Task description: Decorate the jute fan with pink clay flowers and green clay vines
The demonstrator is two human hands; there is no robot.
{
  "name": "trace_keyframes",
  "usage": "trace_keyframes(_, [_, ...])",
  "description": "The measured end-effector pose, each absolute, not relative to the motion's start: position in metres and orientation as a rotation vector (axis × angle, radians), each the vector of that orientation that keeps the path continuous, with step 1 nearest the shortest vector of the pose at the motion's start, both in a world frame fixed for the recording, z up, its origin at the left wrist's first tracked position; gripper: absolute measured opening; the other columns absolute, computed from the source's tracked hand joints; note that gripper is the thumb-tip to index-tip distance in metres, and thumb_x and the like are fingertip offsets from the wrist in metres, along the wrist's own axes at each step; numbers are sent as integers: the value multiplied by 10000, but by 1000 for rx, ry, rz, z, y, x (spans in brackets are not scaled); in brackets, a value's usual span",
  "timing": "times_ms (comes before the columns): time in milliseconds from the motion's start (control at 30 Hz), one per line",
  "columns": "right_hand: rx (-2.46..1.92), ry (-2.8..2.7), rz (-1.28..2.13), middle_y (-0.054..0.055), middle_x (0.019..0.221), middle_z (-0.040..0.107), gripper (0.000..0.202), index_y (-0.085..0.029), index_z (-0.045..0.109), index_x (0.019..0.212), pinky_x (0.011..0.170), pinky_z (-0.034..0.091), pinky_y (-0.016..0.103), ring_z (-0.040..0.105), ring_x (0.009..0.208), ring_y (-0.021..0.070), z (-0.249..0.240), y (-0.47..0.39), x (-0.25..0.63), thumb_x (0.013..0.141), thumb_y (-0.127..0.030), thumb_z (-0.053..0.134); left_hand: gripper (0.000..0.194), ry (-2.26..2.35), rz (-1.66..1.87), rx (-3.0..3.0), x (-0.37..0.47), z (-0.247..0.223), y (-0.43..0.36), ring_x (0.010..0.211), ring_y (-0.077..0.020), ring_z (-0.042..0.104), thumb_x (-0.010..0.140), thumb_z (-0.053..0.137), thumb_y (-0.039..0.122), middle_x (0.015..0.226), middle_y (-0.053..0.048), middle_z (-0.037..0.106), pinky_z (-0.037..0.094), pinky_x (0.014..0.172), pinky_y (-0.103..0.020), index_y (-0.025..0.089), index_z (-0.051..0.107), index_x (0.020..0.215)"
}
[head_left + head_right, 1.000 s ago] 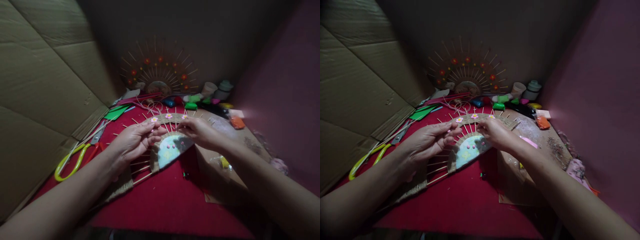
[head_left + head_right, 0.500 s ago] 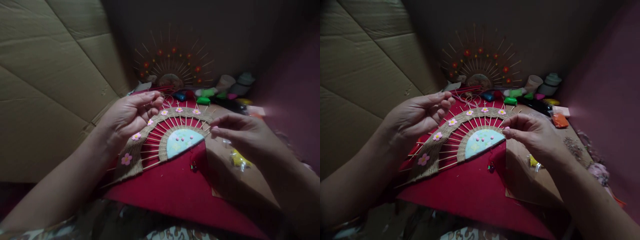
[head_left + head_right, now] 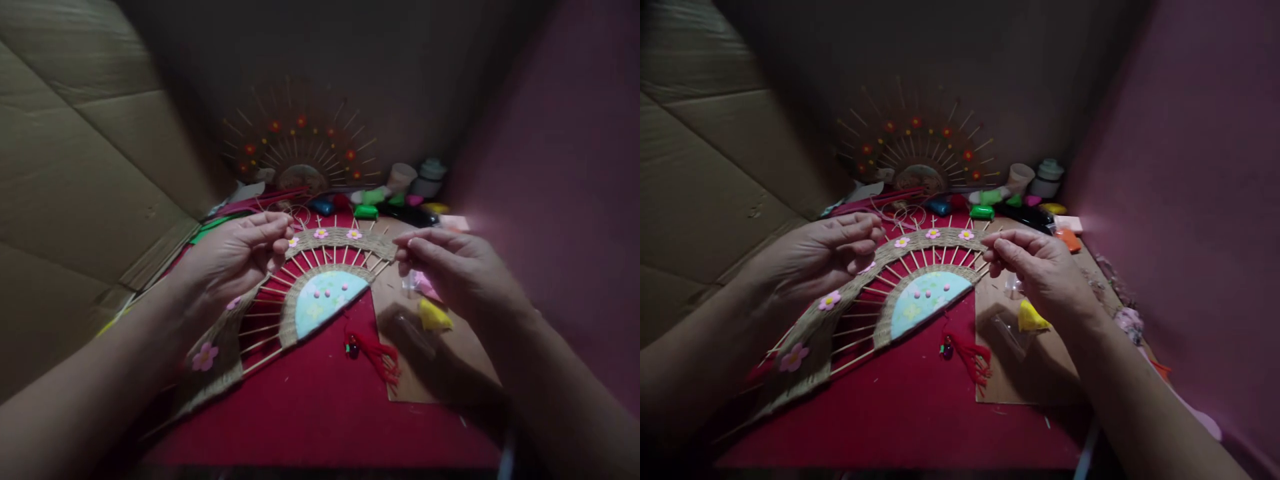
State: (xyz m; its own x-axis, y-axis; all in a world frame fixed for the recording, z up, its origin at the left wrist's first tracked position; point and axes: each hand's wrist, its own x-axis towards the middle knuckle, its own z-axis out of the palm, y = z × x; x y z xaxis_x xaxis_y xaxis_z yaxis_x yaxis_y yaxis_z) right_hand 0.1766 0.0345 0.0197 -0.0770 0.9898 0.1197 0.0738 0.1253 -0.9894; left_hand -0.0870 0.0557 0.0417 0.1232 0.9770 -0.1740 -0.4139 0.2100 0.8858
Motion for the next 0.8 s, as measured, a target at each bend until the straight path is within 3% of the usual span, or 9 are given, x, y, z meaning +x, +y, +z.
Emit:
trace_keyframes(200, [-1115, -1313, 1129, 16, 756, 659, 205, -213, 693, 873, 556, 501, 271, 620, 672, 148, 17, 34, 186, 682, -268, 744, 197, 922, 1024, 879, -76, 31, 66, 566, -112, 617, 760, 515, -45, 700, -81, 655, 489, 435, -153, 84, 663, 769])
trace_keyframes(333, [-1095, -1293, 1063, 0, 740, 645, 178, -235, 669, 924, 609, 525, 291, 624, 680, 143, 26, 31, 188, 749, -265, 685, 172, 912, 908, 965, -67, 32, 79, 554, -127, 633, 754, 540, -22, 709, -105, 678, 500, 432, -167, 78, 677, 777])
trace_keyframes(533, [-1144, -1296, 904, -10, 639, 604, 59, -217, 678, 797, 563, 498, 272, 573, 579, 112, 37, 38, 194, 783, -261, 641, 127, 869, 785, 1092, -52, 30, 110, 495, -119, 613, 748, 569, 3, 699, -102, 668, 494, 414, -178, 80, 669, 766])
trace_keyframes(800, [-1194, -1309, 949, -10, 659, 647, 105, -214, 683, 717, 588, 482, 290, 586, 582, 116, 41, 57, 208, 645, -168, 743, 99, 883, 755, 1190, -61, 17, 142, 472, -132, 593, 714, 622, 19, 652, -98, 648, 463, 369, -187, 98, 667, 750])
